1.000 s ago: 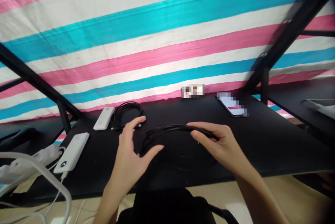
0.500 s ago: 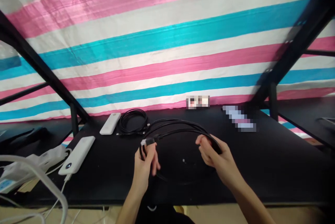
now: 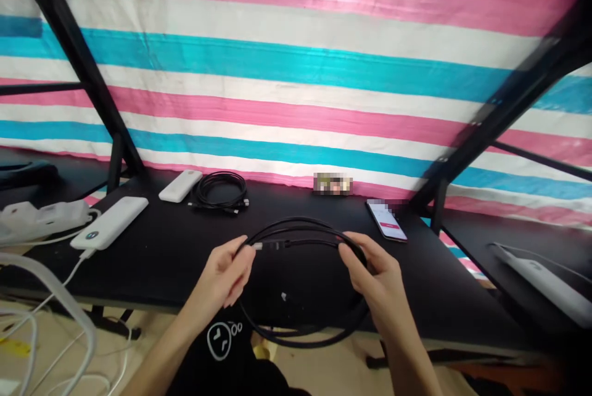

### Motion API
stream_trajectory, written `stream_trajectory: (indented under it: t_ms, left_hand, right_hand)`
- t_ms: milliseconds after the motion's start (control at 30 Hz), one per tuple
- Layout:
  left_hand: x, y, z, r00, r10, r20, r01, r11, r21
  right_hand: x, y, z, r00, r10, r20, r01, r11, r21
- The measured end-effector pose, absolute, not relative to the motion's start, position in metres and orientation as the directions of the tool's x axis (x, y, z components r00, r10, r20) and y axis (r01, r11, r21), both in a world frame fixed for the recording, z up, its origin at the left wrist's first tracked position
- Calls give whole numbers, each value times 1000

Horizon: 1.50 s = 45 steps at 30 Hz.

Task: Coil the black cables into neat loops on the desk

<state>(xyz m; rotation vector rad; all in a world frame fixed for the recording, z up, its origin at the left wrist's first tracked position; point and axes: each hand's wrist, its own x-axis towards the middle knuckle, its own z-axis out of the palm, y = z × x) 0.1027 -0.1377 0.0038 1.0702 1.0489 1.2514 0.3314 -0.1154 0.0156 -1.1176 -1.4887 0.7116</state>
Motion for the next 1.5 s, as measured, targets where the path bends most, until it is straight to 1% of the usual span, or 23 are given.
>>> stream_trajectory:
  t_ms: [67,133,233,300,333,433,500,567,633,733,800,900,1000,1067,1133,1167,1233,1300,1333,1367,1400,1433,1500]
  left_hand:
    - [104,-142,6,-10,999,32,-52,-32,998]
    - [105,-148,8,-25,997,77,24,-77,997]
    - [105,-158,9,-64,984,169,126,-160,979]
    - [106,-161,9,-24,978,209,193,-201,960]
    - [108,-162,8,22,980,197,200,-197,960]
    - [111,-155,-1,149,984,99,133,-120,984]
    - [111,-145,-9,162,984,73,61,-84,995]
    - [109,-135,-18,153,986,73,-26,-69,997]
    - [106,-126,-24,134,990,54,-127,-37,991]
    - [107,-116,-30,126,992,-5,-231,34,972]
    - [111,-112,-35,148,988,-43,-258,80,963]
    - [117,-105,-40,182,980,-80,-256,125,959]
    - [116,-99,-39,174,980,-96,-132,120,984]
    - [112,-96,-33,116,990,-80,37,76,996]
    - [106,-96,-26,22,999,-24,219,18,976]
    - [104,-97,-22,-41,999,26,306,-13,952]
    - [102,-98,-14,-183,961,206,488,-93,868]
    - [102,-99,-5,-275,857,436,686,-142,713]
    - [103,-98,1,-269,804,531,760,-162,630]
    - [104,-98,6,-231,774,590,800,-194,568]
    - [104,-96,12,-173,772,612,800,-252,544]
    - [103,-95,18,-98,801,591,759,-323,565]
    - [99,-90,26,38,881,472,586,-402,704]
  right_hand:
    - [330,-117,18,25,913,406,292,382,-877]
    - [328,-119,19,20,903,430,328,400,-856]
    - [324,-119,18,65,872,486,380,429,-820]
    - [321,-119,17,137,838,528,406,439,-802]
    - [319,-119,18,185,816,548,408,443,-798]
    - [316,-119,19,297,746,595,374,483,-792]
    - [315,-120,21,278,755,594,336,503,-796]
    - [315,-121,23,189,804,565,298,501,-813]
    - [316,-122,25,46,860,509,254,482,-838]
    - [318,-118,27,-130,897,422,225,441,-869]
    - [318,-112,28,-169,909,382,276,415,-867]
    - [318,-99,26,-159,925,346,430,380,-819]
    - [318,-86,26,-121,927,355,512,365,-777]
    - [317,-79,27,-103,910,402,541,390,-745]
    - [315,-73,29,-107,885,453,573,427,-699]
    - [313,-71,30,-118,874,471,583,445,-680]
    - [307,-68,31,-161,850,502,580,493,-648]
    - [299,-69,31,-222,811,541,569,559,-603]
    - [294,-70,32,-259,782,567,561,600,-570]
    - [289,-71,33,-301,746,595,550,645,-531]
    - [284,-73,35,-343,700,626,531,694,-486]
    - [280,-74,36,-383,653,654,504,741,-445]
    - [274,-76,40,-431,598,676,458,790,-406]
